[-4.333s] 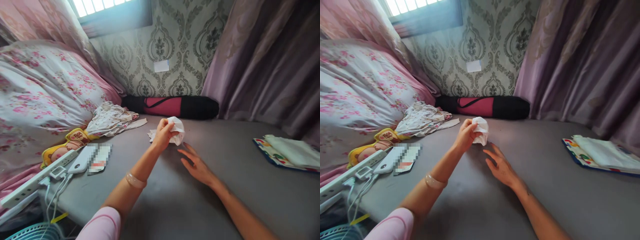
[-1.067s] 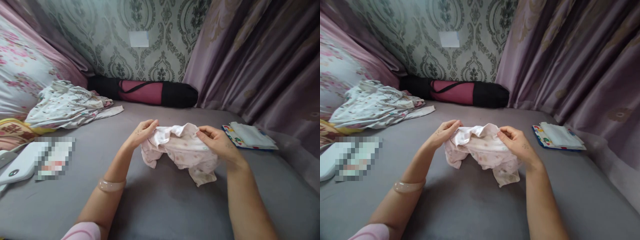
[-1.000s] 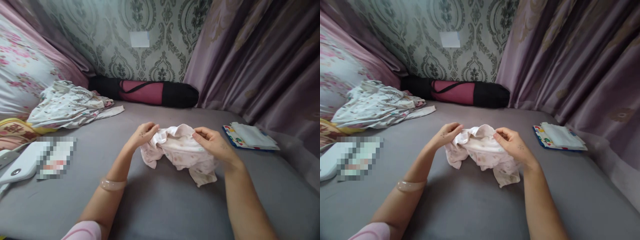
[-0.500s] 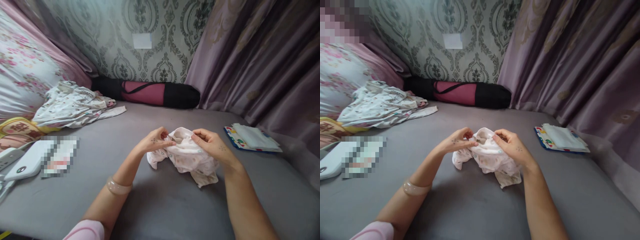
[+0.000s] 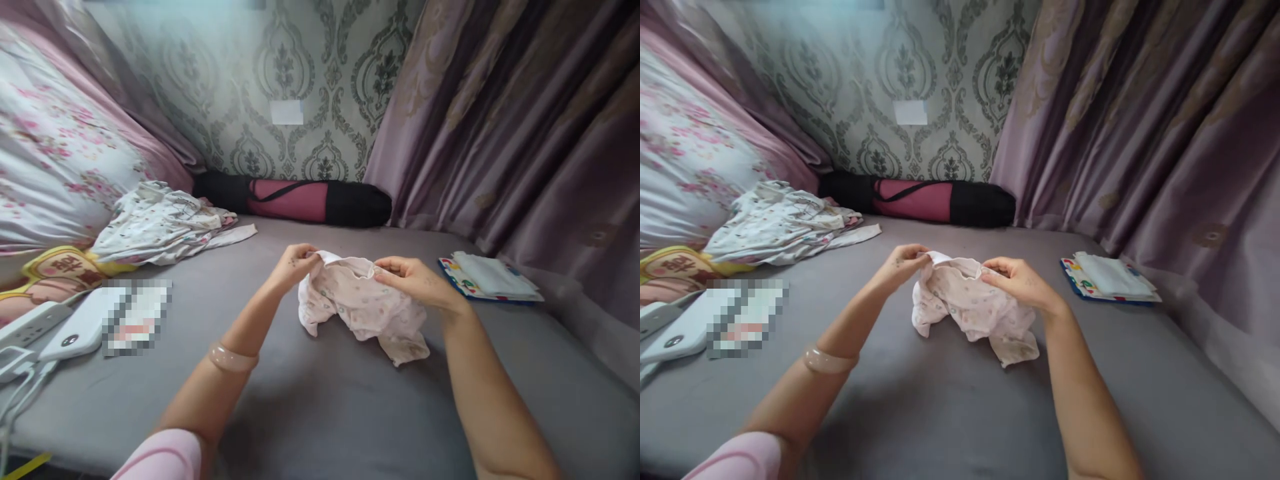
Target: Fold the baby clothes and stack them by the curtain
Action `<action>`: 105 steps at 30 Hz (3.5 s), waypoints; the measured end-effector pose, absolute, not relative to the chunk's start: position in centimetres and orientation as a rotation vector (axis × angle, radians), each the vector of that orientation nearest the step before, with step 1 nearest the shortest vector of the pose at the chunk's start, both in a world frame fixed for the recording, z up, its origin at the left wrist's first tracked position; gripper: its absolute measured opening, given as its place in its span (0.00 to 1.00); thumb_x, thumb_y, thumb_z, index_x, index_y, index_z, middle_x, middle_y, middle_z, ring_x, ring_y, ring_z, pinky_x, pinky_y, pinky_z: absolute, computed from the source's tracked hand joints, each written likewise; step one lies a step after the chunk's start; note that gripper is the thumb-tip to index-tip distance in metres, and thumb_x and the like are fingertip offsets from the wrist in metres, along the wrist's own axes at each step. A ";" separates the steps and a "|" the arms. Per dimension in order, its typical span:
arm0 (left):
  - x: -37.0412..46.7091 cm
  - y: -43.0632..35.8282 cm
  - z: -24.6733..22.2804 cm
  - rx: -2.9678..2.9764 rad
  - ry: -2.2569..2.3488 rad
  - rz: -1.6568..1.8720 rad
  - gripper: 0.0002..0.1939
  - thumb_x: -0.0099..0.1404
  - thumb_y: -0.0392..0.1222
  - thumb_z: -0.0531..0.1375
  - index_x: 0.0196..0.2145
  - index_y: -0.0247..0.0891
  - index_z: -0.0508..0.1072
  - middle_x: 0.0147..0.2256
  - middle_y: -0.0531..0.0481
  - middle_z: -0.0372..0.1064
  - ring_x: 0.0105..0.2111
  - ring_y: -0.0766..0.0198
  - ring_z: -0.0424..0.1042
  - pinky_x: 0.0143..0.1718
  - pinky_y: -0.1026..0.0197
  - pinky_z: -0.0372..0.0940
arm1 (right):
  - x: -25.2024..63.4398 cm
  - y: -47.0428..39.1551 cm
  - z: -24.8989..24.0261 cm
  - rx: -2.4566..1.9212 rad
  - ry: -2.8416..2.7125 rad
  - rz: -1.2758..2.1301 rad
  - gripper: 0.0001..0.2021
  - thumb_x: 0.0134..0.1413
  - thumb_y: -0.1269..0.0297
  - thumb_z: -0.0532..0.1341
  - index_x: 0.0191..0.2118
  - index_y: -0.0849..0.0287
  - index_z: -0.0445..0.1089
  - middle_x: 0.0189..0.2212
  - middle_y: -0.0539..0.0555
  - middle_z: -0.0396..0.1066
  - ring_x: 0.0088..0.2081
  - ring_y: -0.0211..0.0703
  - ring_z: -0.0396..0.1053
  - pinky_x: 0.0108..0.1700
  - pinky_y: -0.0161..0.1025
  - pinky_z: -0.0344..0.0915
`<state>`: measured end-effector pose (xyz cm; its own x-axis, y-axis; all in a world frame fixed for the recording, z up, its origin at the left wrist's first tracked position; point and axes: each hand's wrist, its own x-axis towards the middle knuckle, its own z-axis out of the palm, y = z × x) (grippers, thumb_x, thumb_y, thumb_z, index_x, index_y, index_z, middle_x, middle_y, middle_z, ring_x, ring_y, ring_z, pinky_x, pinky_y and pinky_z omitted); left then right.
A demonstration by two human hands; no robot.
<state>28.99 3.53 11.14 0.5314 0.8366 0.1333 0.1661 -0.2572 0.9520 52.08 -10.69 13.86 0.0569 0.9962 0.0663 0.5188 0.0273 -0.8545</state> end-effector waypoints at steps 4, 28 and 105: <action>27.5 4.5 14.2 1.627 0.786 0.816 0.09 0.55 0.43 0.59 0.31 0.34 0.73 0.23 0.54 0.66 0.22 0.70 0.65 0.24 0.68 0.59 | 51.1 -9.1 15.8 -1.575 -1.655 0.696 0.19 0.50 0.48 0.63 0.39 0.58 0.76 0.37 0.54 0.77 0.39 0.46 0.72 0.41 0.40 0.66; 21.9 5.5 23.8 2.112 0.604 0.915 0.16 0.60 0.54 0.59 0.30 0.37 0.73 0.22 0.54 0.61 0.21 0.70 0.59 0.21 0.68 0.54 | 48.9 -9.1 26.6 -1.524 -1.797 0.257 0.23 0.50 0.39 0.61 0.39 0.53 0.78 0.31 0.54 0.77 0.34 0.48 0.72 0.31 0.41 0.66; 10.9 -10.5 29.5 2.854 0.757 1.423 0.22 0.70 0.55 0.51 0.41 0.34 0.76 0.27 0.56 0.66 0.32 0.68 0.68 0.41 0.60 0.65 | 39.5 -25.3 30.7 -1.610 -1.715 -0.214 0.13 0.53 0.45 0.63 0.37 0.45 0.78 0.27 0.48 0.76 0.29 0.48 0.72 0.25 0.41 0.64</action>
<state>10.95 -10.46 29.52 0.5187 0.3415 0.7838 0.4589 -0.8847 0.0817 39.49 -25.28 30.73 0.0839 0.7832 0.6161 0.9104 0.1911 -0.3669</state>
